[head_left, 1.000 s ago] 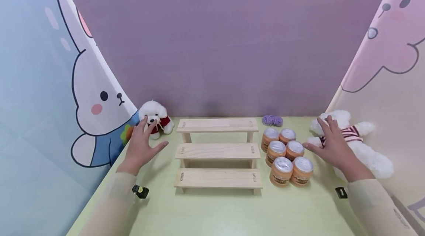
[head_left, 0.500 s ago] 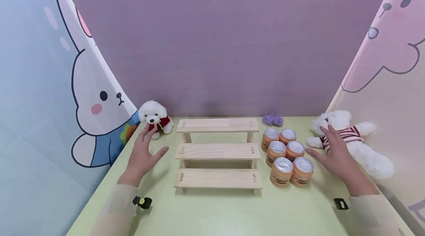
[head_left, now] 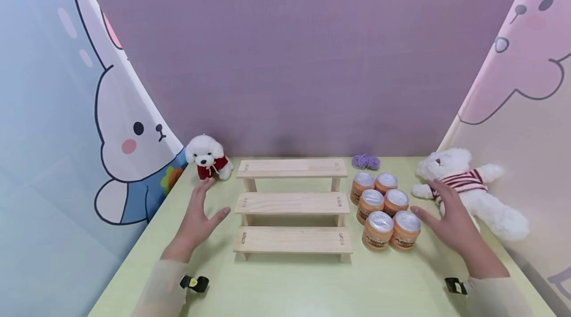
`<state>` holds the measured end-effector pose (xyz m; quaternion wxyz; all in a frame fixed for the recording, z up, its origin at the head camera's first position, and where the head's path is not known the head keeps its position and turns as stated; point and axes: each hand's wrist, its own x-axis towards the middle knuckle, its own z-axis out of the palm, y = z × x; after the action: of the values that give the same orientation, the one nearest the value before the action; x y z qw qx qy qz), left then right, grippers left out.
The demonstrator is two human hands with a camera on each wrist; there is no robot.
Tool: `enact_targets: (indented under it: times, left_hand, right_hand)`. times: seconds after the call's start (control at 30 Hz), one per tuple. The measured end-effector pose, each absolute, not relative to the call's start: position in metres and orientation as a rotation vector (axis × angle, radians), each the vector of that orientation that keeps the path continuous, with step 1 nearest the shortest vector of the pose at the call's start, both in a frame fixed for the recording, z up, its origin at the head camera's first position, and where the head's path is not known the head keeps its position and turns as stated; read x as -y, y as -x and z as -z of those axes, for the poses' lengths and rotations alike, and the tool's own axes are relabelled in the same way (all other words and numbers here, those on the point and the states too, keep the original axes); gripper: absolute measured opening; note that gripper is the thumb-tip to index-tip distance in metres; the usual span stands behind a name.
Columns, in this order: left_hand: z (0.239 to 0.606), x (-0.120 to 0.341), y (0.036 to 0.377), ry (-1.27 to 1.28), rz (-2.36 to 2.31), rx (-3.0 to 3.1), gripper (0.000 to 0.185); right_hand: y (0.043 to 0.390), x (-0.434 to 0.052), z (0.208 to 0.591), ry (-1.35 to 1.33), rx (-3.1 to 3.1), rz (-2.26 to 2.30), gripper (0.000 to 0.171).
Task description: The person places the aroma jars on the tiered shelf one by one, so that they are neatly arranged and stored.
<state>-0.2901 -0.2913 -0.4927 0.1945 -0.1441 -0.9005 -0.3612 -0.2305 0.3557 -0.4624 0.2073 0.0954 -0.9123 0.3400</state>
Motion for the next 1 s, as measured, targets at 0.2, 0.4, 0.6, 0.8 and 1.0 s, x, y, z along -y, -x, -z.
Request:
enact_targets:
  times: [0.2, 0.4, 0.6, 0.8, 1.0]
  left_hand:
    - [0.501, 0.286, 0.282, 0.51, 1.161, 2.509, 0.085]
    - [0.507, 0.279, 0.272, 0.544, 1.337, 2.56, 0.079]
    - [0.513, 0.275, 0.268, 0.628, 1.439, 2.587, 0.079]
    - [0.516, 0.275, 0.266, 0.625, 1.471, 2.639, 0.064]
    - [0.517, 0.275, 0.267, 0.692, 1.514, 2.668, 0.06]
  right_hand:
    - [0.222, -0.351, 0.47, -0.298, 2.483, -0.988, 0.077]
    - [0.215, -0.347, 0.477, -0.323, 2.436, -1.048, 0.066]
    - [0.21, -0.344, 0.481, -0.345, 2.442, -1.093, 0.058]
    - [0.206, -0.345, 0.488, -0.336, 2.528, -1.116, 0.051]
    - [0.206, -0.345, 0.491, -0.382, 2.542, -1.166, 0.05]
